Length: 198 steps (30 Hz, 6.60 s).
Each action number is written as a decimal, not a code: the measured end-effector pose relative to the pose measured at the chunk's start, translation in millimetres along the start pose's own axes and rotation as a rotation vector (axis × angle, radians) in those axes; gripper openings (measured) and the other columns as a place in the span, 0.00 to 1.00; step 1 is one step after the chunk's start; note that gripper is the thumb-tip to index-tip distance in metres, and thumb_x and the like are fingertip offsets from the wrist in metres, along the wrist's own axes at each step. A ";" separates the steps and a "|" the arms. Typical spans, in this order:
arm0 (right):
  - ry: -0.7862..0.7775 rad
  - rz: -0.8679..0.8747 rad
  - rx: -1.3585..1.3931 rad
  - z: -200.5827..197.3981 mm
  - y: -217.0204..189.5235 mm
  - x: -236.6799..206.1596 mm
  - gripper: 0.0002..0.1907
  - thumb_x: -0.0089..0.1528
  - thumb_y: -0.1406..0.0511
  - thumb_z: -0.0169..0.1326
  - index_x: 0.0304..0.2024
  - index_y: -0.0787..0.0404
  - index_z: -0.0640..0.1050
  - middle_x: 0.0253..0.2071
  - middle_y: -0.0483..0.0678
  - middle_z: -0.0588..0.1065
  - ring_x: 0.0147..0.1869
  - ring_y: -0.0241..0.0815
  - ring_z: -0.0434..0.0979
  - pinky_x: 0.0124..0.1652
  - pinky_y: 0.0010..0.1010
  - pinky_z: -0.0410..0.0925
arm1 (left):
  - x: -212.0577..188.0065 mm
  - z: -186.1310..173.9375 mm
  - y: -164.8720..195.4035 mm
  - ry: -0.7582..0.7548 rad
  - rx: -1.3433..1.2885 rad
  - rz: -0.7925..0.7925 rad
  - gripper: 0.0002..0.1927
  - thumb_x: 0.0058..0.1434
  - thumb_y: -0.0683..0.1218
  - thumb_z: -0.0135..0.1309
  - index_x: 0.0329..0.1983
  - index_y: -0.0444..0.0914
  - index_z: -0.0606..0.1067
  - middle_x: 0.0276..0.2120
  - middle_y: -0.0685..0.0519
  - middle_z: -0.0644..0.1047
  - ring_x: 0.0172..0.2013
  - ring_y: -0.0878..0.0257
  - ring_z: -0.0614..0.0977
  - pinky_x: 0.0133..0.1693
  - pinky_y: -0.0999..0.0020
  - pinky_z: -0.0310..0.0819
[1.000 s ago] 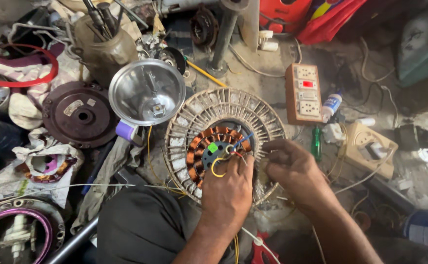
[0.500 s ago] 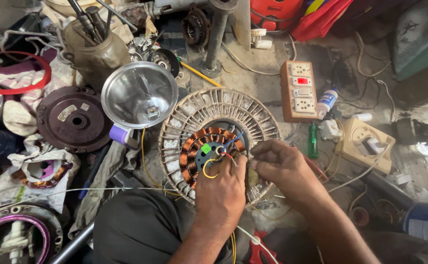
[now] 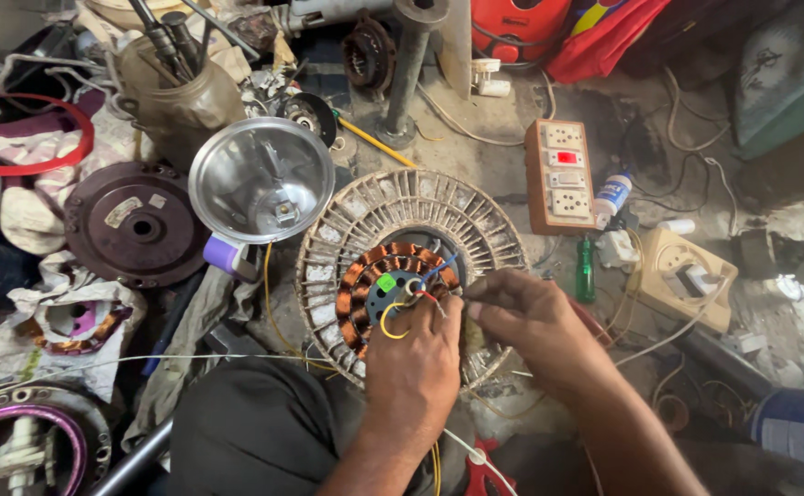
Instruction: The person sits on the floor and works on a motor stator, using pliers to strip and twist wires, then wrapping connections with electrical tape. The person repeatedly adjusts and secures the wires on the stator coils.
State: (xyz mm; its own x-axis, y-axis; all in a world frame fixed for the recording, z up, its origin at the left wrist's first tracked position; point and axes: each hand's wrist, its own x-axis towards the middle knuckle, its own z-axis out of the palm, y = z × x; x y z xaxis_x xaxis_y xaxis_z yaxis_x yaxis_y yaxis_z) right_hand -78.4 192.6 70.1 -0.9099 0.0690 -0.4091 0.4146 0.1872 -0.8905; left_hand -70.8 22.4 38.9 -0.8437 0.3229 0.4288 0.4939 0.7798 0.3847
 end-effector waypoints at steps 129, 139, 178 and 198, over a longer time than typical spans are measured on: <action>0.058 -0.044 0.002 -1.5 15.3 1.1 0.15 0.59 0.69 0.59 0.47 0.69 0.81 0.39 0.51 0.82 0.41 0.36 0.78 0.43 0.27 0.72 | 2.7 -0.9 6.5 -0.109 0.154 -0.001 0.16 0.58 0.44 0.52 0.50 0.39 0.76 0.34 0.53 0.78 0.34 0.59 0.81 0.38 0.60 0.73; 0.343 0.247 -0.110 -39.0 -12.9 -22.3 0.15 0.63 0.64 0.58 0.49 0.67 0.81 0.37 0.52 0.82 0.36 0.38 0.80 0.39 0.29 0.73 | 1.0 1.2 4.0 -0.077 0.075 -0.011 0.12 0.61 0.44 0.52 0.47 0.39 0.76 0.33 0.53 0.79 0.33 0.59 0.81 0.37 0.60 0.73; 0.181 -0.027 -0.052 -22.8 13.5 -6.8 0.12 0.62 0.67 0.59 0.45 0.69 0.81 0.33 0.50 0.81 0.34 0.37 0.79 0.36 0.27 0.73 | 1.7 1.5 4.2 -0.086 0.071 -0.020 0.10 0.61 0.44 0.52 0.45 0.39 0.75 0.32 0.53 0.78 0.33 0.59 0.81 0.37 0.60 0.72; 0.177 0.133 0.956 -25.4 45.2 -16.2 0.17 0.67 0.68 0.52 0.56 0.73 0.75 0.44 0.54 0.76 0.46 0.43 0.79 0.43 0.28 0.74 | 0.5 2.2 4.0 -0.009 0.067 -0.010 0.08 0.62 0.44 0.52 0.44 0.41 0.74 0.30 0.54 0.76 0.31 0.59 0.80 0.34 0.60 0.73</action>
State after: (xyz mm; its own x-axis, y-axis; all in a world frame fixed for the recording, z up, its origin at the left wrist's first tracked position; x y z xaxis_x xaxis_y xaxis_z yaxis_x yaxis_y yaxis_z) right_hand -45.3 224.8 41.5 -0.8118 0.1926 -0.5513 0.2802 -0.6998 -0.6570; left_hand -69.7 26.8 38.9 -0.8505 0.3197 0.4177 0.4706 0.8171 0.3329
